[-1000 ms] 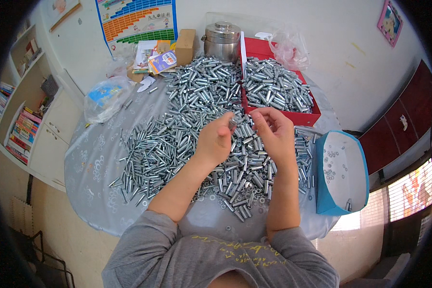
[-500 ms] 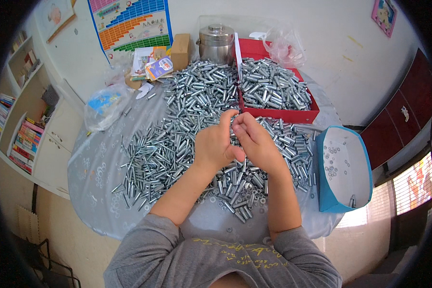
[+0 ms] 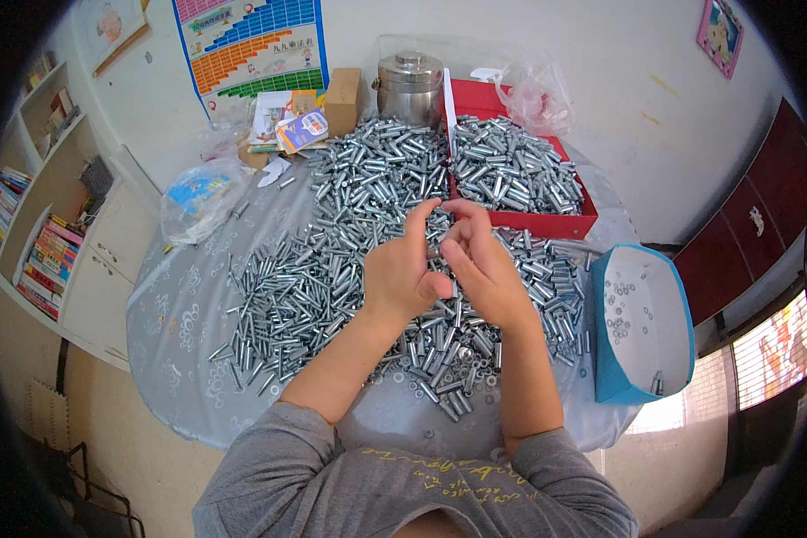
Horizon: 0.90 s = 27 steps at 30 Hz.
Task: The person sits at a table covered with a large pile of metal fasteners. They repeatedly pick up a cylindrical metal piece and a small washer, insert the washer into the cylinder, and place the assembled unit into a blue container. The person continues this repetitive assembly process throughout the video.
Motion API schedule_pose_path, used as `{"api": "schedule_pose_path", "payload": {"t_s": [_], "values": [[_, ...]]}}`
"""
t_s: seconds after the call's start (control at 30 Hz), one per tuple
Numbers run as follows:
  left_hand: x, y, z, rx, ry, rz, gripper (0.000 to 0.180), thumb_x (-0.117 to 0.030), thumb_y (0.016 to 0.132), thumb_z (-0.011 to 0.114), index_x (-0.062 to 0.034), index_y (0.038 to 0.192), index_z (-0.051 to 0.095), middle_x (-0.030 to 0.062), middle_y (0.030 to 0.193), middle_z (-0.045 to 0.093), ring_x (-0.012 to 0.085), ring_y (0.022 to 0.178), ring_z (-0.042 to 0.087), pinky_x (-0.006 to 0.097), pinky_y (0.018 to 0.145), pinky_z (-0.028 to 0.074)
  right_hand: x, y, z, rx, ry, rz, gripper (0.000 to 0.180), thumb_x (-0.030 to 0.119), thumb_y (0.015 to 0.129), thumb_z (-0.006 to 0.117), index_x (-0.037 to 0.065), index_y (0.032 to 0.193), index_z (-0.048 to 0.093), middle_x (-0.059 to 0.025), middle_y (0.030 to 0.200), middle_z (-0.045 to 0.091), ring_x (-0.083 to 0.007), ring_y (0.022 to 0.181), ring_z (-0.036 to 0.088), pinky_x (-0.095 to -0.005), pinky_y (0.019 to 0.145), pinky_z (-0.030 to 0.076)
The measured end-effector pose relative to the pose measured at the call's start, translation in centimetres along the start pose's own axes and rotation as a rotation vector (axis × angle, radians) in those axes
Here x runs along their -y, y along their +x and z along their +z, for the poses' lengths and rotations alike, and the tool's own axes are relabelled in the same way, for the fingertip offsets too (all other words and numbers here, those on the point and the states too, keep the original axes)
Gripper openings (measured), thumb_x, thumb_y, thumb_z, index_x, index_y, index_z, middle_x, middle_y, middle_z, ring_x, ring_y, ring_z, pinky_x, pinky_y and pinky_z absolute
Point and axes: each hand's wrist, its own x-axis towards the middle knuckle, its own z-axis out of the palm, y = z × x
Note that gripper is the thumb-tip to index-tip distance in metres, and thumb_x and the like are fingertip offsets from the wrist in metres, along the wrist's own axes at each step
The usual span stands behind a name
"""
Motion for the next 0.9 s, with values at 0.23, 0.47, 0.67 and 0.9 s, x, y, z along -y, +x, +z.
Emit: {"api": "schedule_pose_path", "payload": {"t_s": [0.23,0.47,0.67,0.9], "values": [[0.0,0.0,0.3,0.036,0.022,-0.020,0.108,-0.086,0.062,0.007,-0.0064,0.126,0.041,0.0060,0.054,0.051,0.0222,0.047,0.055,0.032,0.041,0.036,-0.5,-0.2,0.0,-0.004,-0.060,0.044,0.031,0.018,0.086,0.046,0.003,0.114,0.044,-0.0150,0.077,0.058,-0.0334,0.076,0.059,-0.0379,0.067,0.044],[0.8,-0.1,0.9,0.045,0.022,0.036,0.107,-0.085,0.064,0.010,-0.0047,0.129,0.036,0.0043,0.050,0.048,0.0226,0.044,0.052,0.033,0.039,0.034,-0.2,-0.2,-0.1,0.005,-0.181,0.158,0.033,0.020,0.086,0.044,0.002,0.114,0.045,-0.0167,0.078,0.059,-0.0340,0.076,0.059,-0.0391,0.068,0.044],[-0.3,-0.3,0.7,0.067,-0.039,0.003,0.109,-0.084,0.064,0.014,0.0001,0.132,0.029,0.0045,0.048,0.046,0.0252,0.042,0.051,0.034,0.038,0.034,-0.1,-0.2,-0.8,0.038,-0.204,0.195,0.030,0.018,0.087,0.044,0.002,0.112,0.047,-0.0188,0.078,0.060,-0.0334,0.074,0.059,-0.0387,0.066,0.044],[0.3,0.0,0.6,0.091,-0.004,-0.009,0.109,-0.083,0.065,0.013,0.0009,0.133,0.026,0.0049,0.050,0.048,0.0252,0.043,0.052,0.035,0.038,0.034,0.6,-0.2,-1.0,0.014,-0.101,0.211,0.027,0.017,0.086,0.048,0.004,0.110,0.050,-0.0155,0.071,0.058,-0.0287,0.066,0.058,-0.0352,0.061,0.044]]}}
